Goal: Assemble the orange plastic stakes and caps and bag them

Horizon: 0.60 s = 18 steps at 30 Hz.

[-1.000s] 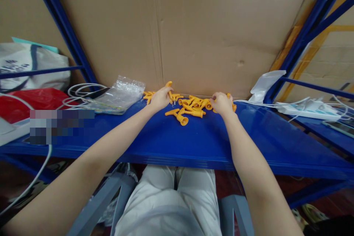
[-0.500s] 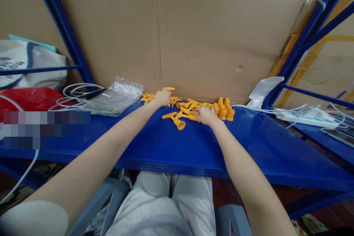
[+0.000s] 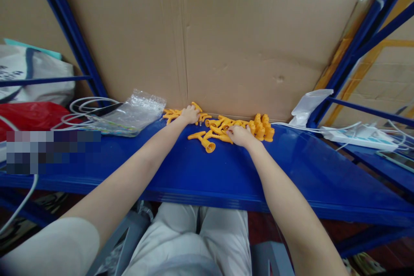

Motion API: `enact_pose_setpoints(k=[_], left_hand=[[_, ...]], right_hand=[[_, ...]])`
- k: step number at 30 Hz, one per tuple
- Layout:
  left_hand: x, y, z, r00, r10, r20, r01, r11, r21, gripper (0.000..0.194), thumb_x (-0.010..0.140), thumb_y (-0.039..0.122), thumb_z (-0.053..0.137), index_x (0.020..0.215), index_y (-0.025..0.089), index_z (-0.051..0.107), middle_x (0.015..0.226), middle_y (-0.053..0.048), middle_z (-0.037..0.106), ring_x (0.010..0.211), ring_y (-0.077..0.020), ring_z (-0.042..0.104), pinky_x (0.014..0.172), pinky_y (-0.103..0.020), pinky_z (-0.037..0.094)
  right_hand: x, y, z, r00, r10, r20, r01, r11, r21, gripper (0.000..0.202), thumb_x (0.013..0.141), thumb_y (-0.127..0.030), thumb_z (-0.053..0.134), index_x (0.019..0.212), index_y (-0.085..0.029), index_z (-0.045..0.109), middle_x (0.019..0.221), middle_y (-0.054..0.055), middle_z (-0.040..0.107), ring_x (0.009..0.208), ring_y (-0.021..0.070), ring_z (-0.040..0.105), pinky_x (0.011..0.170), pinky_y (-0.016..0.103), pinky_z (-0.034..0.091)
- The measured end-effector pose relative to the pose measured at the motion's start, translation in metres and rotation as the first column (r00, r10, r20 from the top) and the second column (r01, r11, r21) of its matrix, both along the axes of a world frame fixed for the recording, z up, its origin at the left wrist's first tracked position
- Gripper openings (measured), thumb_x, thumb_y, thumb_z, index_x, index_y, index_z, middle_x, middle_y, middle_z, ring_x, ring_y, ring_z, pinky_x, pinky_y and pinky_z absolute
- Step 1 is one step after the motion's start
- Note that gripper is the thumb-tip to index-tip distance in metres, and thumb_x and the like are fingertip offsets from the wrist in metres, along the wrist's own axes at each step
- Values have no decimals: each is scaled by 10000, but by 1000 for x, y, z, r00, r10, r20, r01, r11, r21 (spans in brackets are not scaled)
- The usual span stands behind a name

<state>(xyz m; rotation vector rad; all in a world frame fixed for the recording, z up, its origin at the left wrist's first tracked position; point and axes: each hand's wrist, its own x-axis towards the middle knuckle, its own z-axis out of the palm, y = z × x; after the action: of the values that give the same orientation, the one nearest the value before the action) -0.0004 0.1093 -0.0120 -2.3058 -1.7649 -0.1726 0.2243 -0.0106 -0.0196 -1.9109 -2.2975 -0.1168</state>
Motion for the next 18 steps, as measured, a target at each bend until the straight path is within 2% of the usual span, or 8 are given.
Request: enact_pose_setpoints(k=[5,10,12,15,18], left_hand=[[-4,-3,2,1000,-10,22,9,999,48,448,945,246,400,1331,201,622,1458,-164,505,1322,-301,462,1059,-441,407],[6,-4,9,994,-62,87,48,987,153,426,945,230,382,1214,147,702,1308,-175,608,1220,-278,564,1003,-381,457],[18,-6,9,985,-149,90,139,984,110,412,943,247,400,1190,147,715,1252,-153,659,1177,-258,608,979,-337,475],[37,-10,5,948,-290,132,303,948,-93,366,946,274,442,1165,192,724,1175,-79,729,1078,-198,669,942,-258,484],[50,-14,1,935,-271,228,313,934,-171,355,963,254,419,1129,189,726,1221,-67,723,1092,-171,667,925,-220,484]], right_hand=[[0,1,-1,1000,2,-4,-2,1000,-12,365,985,-283,396,1097,-206,735,1223,134,713,1181,314,626,1060,550,381],[2,3,-2,1000,16,18,-16,1000,4,370,990,-310,388,1082,-225,736,1164,115,736,1134,295,646,1020,497,420],[2,3,-2,1000,24,15,-24,1000,10,369,988,-310,391,1079,-226,739,1186,112,731,1149,296,639,1015,489,427],[2,3,-2,1000,17,-1,-17,1000,3,372,988,-297,394,1110,-220,737,1225,112,717,1182,301,626,1027,488,425],[3,6,-3,1000,16,-1,-16,1000,7,368,988,-293,406,1137,-219,734,1230,112,714,1169,292,634,1003,452,447]])
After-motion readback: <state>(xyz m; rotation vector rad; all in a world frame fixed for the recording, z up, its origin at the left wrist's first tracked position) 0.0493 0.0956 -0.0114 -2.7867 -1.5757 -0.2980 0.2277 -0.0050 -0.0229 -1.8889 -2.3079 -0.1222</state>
